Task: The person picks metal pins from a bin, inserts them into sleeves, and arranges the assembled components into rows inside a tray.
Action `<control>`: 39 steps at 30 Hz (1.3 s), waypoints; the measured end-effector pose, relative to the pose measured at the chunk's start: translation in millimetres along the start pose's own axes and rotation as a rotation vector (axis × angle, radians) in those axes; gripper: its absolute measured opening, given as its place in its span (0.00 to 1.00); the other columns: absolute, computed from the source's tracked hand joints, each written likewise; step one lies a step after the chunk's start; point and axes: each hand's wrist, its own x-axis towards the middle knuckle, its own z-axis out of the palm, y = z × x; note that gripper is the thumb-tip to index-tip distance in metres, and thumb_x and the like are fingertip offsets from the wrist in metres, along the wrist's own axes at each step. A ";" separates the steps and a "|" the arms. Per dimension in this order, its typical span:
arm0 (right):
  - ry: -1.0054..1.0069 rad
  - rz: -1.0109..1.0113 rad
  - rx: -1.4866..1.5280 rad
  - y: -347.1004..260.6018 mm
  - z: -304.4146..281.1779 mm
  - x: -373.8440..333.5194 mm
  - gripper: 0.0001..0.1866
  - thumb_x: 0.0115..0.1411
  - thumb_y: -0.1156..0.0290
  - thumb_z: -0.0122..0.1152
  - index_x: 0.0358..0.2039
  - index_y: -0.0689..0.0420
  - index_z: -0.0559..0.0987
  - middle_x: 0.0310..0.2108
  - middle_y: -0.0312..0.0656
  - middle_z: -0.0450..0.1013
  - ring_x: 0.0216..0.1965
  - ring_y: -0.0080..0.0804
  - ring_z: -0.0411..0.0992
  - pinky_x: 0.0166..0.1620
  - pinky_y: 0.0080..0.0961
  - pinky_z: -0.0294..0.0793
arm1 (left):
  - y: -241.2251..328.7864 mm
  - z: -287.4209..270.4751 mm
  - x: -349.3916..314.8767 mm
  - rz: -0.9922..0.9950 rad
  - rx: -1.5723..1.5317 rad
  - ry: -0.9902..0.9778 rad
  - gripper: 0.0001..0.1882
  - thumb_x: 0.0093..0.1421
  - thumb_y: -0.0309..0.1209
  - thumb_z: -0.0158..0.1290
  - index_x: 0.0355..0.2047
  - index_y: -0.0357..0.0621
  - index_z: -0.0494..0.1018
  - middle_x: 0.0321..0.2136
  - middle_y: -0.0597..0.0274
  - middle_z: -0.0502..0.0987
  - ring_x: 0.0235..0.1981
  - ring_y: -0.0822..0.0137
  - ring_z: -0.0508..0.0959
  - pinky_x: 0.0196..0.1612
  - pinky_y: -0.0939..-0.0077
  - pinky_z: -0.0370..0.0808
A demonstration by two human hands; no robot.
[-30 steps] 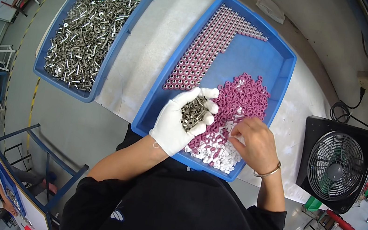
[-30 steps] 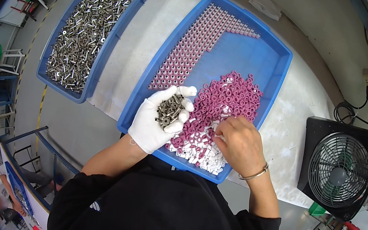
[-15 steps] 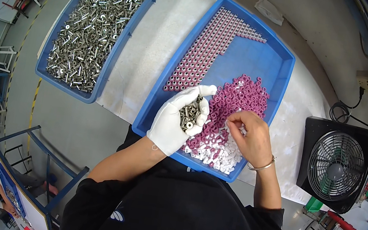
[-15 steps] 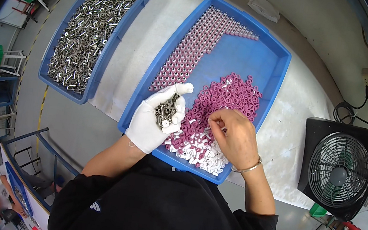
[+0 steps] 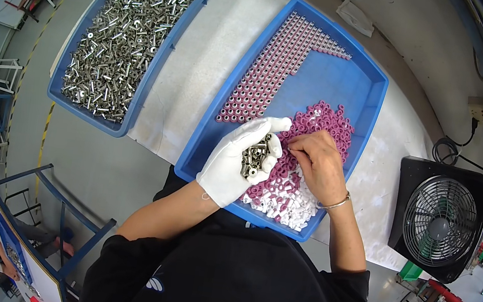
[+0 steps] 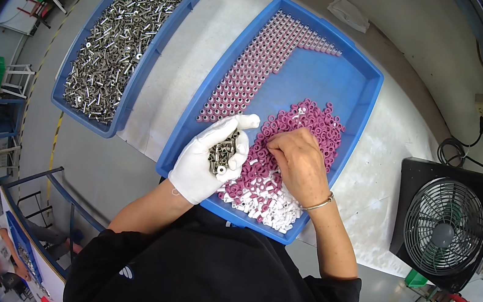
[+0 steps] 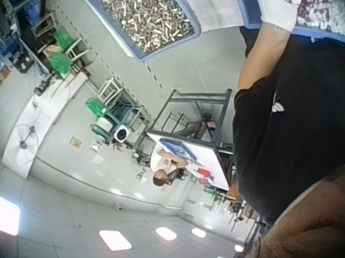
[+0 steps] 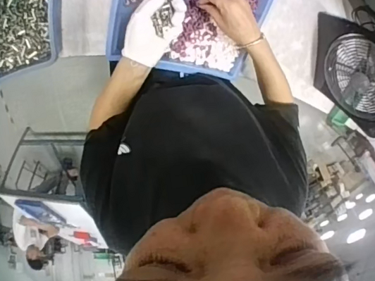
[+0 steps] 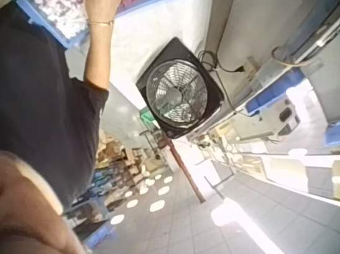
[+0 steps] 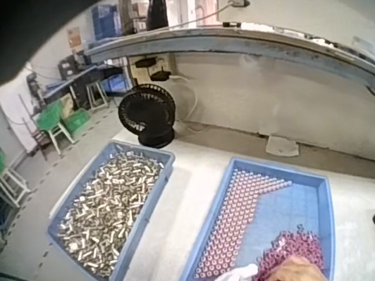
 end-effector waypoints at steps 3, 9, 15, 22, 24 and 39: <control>0.004 -0.037 0.001 -0.6 1.3 1.3 0.05 0.54 0.80 0.65 0.32 0.58 0.81 0.35 0.35 0.80 0.38 0.33 0.72 0.49 0.26 0.71 | -3.2 -4.1 1.1 0.000 -0.006 0.008 0.14 0.74 0.34 0.44 0.53 0.41 0.72 0.31 0.63 0.76 0.21 0.77 0.72 0.19 0.86 0.65; 0.002 -0.186 -0.066 -1.1 -0.8 4.8 0.04 0.55 0.80 0.65 0.31 0.58 0.81 0.36 0.35 0.79 0.38 0.32 0.72 0.49 0.26 0.71 | -3.8 -1.1 1.1 -0.012 0.020 0.067 0.11 0.74 0.34 0.45 0.48 0.43 0.73 0.31 0.64 0.77 0.22 0.78 0.74 0.19 0.87 0.65; 0.022 -0.252 -0.189 -0.3 2.7 4.5 0.06 0.53 0.81 0.66 0.31 0.58 0.80 0.39 0.36 0.80 0.37 0.33 0.72 0.46 0.26 0.72 | -3.9 -4.2 3.1 -0.020 0.079 0.082 0.10 0.74 0.35 0.46 0.47 0.44 0.73 0.31 0.65 0.77 0.22 0.78 0.74 0.18 0.88 0.64; 0.099 -0.134 -0.056 -4.2 3.0 2.4 0.08 0.50 0.82 0.68 0.31 0.58 0.80 0.38 0.37 0.80 0.35 0.32 0.72 0.44 0.26 0.73 | -7.8 -6.6 5.1 -0.033 0.111 0.157 0.10 0.73 0.35 0.49 0.46 0.43 0.74 0.32 0.65 0.77 0.23 0.79 0.74 0.18 0.89 0.64; 0.183 -0.113 0.062 -16.9 -1.8 1.6 0.08 0.49 0.81 0.69 0.30 0.57 0.79 0.37 0.36 0.80 0.35 0.31 0.72 0.44 0.25 0.72 | -9.6 -10.1 4.9 -0.038 0.119 0.184 0.10 0.72 0.34 0.49 0.46 0.43 0.74 0.32 0.66 0.77 0.23 0.79 0.74 0.19 0.89 0.65; 0.289 -0.316 -0.042 -52.3 0.3 16.0 0.08 0.49 0.79 0.69 0.30 0.56 0.80 0.36 0.34 0.79 0.35 0.30 0.72 0.44 0.26 0.71 | -16.7 11.3 2.4 0.053 0.186 0.337 0.04 0.68 0.32 0.55 0.37 0.46 0.74 0.26 0.68 0.75 0.19 0.81 0.71 0.16 0.89 0.61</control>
